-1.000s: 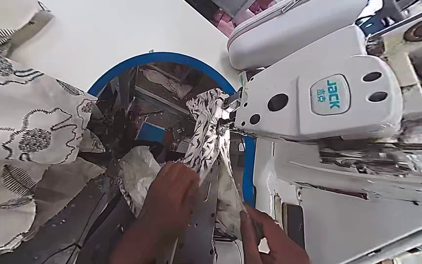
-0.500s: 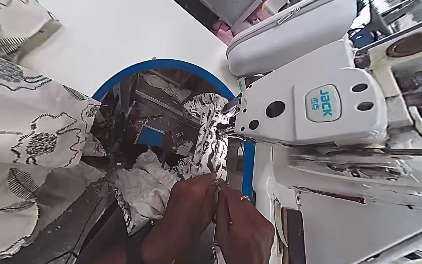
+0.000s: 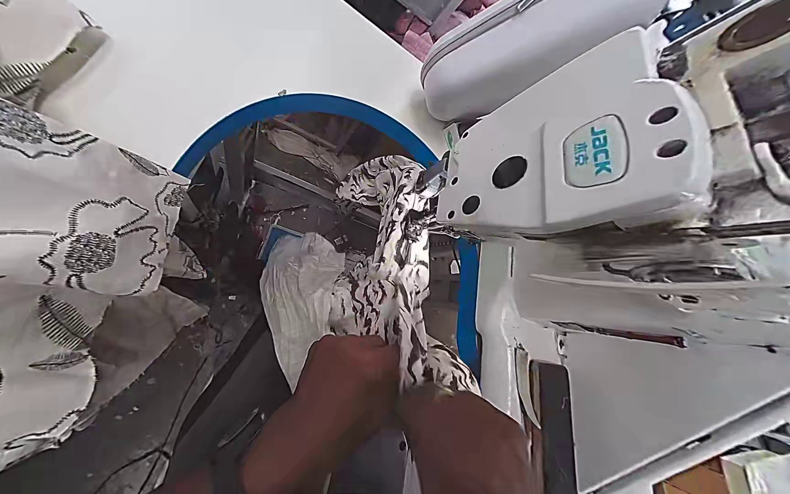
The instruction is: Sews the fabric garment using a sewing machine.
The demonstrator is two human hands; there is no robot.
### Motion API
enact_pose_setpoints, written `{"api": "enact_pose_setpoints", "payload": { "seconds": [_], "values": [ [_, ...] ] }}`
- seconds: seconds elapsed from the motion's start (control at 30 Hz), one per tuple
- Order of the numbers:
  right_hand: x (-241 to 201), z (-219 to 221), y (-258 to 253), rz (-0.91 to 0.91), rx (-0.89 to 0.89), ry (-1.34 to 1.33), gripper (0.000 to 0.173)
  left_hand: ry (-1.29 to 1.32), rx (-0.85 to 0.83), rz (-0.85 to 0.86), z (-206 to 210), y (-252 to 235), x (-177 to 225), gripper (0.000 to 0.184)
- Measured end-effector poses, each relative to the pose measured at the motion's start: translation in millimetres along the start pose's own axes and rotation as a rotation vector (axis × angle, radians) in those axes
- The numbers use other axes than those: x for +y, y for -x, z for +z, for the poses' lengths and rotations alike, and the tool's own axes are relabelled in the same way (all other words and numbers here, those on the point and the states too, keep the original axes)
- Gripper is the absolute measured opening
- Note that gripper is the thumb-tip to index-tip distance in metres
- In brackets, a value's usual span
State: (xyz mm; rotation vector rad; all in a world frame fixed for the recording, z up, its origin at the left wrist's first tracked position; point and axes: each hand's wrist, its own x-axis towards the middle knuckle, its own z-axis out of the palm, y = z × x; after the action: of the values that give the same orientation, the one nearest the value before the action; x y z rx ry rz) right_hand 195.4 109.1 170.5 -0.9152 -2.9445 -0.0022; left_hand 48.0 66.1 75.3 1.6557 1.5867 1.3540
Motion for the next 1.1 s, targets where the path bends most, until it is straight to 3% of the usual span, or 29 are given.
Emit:
{"api": "enact_pose_setpoints", "payload": {
  "seconds": [0.1,0.27,0.33,0.4,0.47,0.53,0.6,0.7,0.73,0.77,0.87,0.9,0.97,1.0,1.07,1.1],
  "values": [
    [0,20,-25,-0.127,0.128,0.171,0.018,0.241,-0.101,-0.074,-8,-17,-20,0.019],
    [15,33,-38,0.017,0.175,0.067,0.019,0.284,-0.019,-0.151,-2,-35,-28,0.025],
    [29,26,-23,0.144,-0.013,-0.064,0.018,0.124,0.067,-0.147,-10,-18,-14,0.025],
    [48,20,-14,0.293,-0.409,-0.177,0.019,-0.035,0.120,-0.150,-22,10,-17,0.027],
    [70,45,-19,0.396,-0.813,-0.256,0.021,-0.124,0.040,-0.247,-38,31,-34,0.032],
    [94,78,-26,0.385,-0.919,-0.270,0.027,-0.179,-0.027,-0.272,-49,27,-55,0.033],
    [89,56,-32,0.323,-0.846,-0.154,0.024,-0.227,0.012,-0.132,-56,18,-51,0.028],
    [42,-21,13,0.151,-0.283,0.065,0.009,-0.296,0.043,0.093,-45,23,-13,0.026],
    [30,-31,31,0.133,-0.213,0.090,0.010,-0.322,0.007,0.094,-37,27,-3,0.026],
    [25,-28,39,0.174,-0.249,0.097,0.012,-0.327,-0.032,0.071,-33,29,1,0.026],
    [47,-3,29,0.557,-0.720,0.018,0.024,-0.274,0.018,0.047,-28,26,0,0.026],
    [54,-8,28,0.573,-0.747,0.027,0.025,-0.266,0.046,0.063,-28,23,1,0.027],
    [57,-13,40,0.312,-0.504,0.019,0.025,-0.238,0.059,0.054,-29,22,1,0.031],
    [55,-8,42,0.278,-0.528,-0.055,0.025,-0.233,0.031,0.026,-30,27,1,0.032],
    [66,11,17,0.421,-0.799,-0.100,0.025,-0.256,0.012,-0.001,-36,28,-6,0.033],
    [74,17,11,0.468,-0.849,-0.069,0.026,-0.271,0.019,-0.001,-38,30,-7,0.034]
  ]
}}
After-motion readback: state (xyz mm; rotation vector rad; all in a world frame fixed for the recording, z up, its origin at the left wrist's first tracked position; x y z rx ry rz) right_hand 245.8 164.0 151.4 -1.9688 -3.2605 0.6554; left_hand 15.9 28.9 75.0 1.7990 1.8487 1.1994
